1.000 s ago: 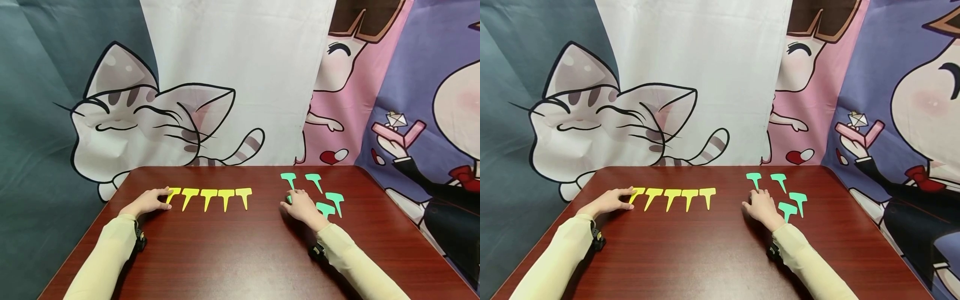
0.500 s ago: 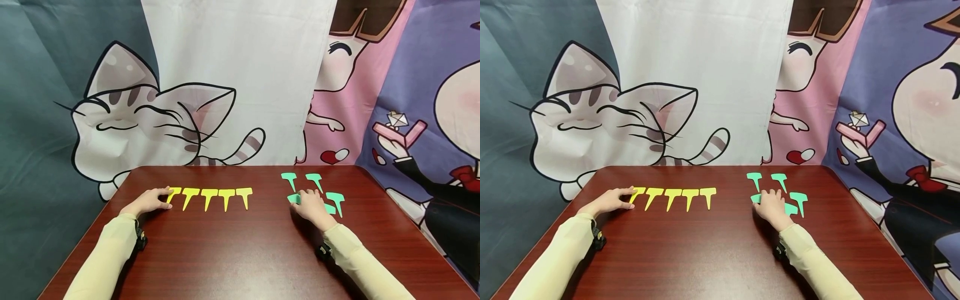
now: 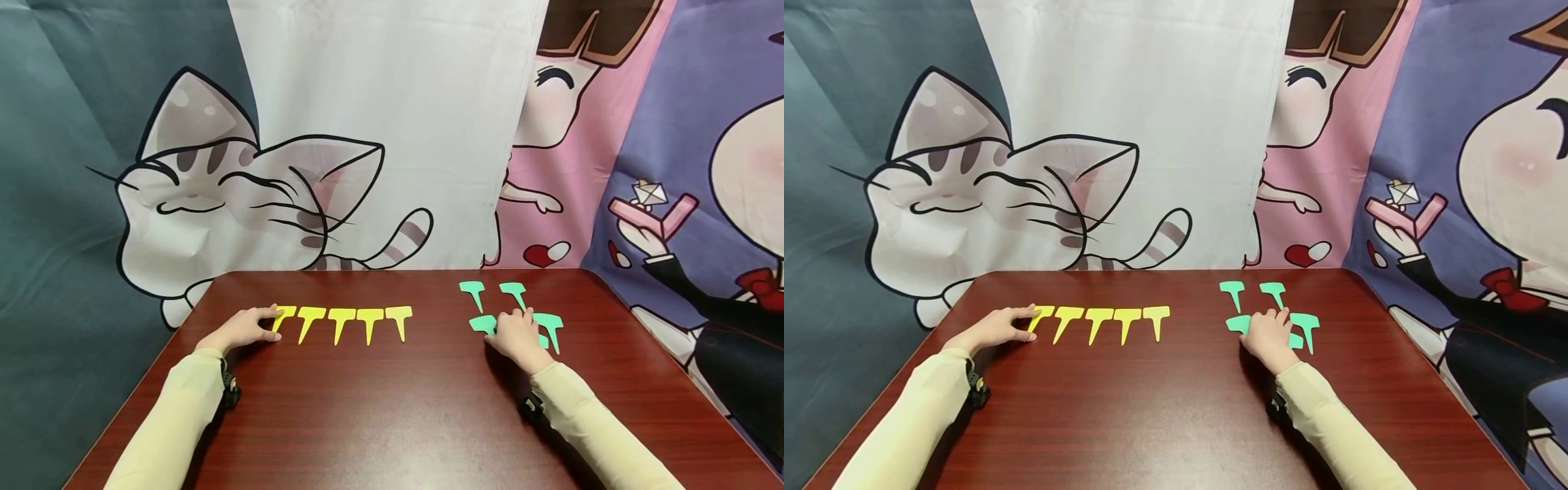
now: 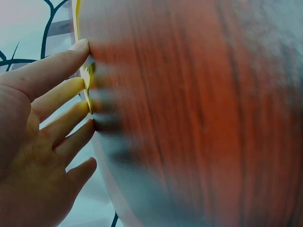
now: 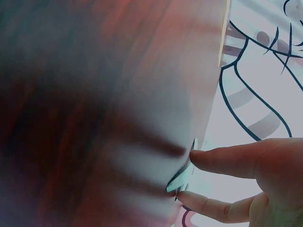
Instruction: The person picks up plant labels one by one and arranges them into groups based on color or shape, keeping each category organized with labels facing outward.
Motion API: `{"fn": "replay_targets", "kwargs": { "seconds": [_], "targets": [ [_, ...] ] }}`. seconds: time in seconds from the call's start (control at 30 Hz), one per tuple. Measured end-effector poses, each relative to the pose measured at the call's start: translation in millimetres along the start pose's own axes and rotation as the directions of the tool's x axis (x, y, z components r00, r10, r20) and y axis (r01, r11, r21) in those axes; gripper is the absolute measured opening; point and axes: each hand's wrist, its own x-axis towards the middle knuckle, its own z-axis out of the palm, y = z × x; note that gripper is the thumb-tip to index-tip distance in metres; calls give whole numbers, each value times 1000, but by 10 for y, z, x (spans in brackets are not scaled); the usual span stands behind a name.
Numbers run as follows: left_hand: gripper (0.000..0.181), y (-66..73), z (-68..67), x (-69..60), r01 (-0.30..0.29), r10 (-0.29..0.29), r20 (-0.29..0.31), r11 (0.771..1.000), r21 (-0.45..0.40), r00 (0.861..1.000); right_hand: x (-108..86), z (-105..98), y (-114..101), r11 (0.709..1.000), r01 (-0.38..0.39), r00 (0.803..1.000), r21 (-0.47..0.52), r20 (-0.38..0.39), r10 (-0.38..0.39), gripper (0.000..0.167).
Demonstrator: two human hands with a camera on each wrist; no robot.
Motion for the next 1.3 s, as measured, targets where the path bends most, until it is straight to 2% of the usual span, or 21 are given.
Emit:
{"fn": "replay_targets", "kwargs": {
  "seconds": [0.1,0.4,0.77,1.3],
  "targets": [
    [71,-9,6,5,7,-7,0,1000,1,1000,20,-6,3,1000,-13,1000,-15,8,14,33],
    [71,-8,3,4,8,-8,5,1000,-4,1000,44,10,40,1000,-5,1000,3,-26,5,28],
    [71,10,-6,-7,13,-13,6,1000,2,1000,86,21,46,999,-46,999,16,-15,46,23],
    [70,15,-3,-13,1,-1,3,1000,-2,1000,62,-20,23,998,-8,1000,63,-18,9,21]
  ]
}}
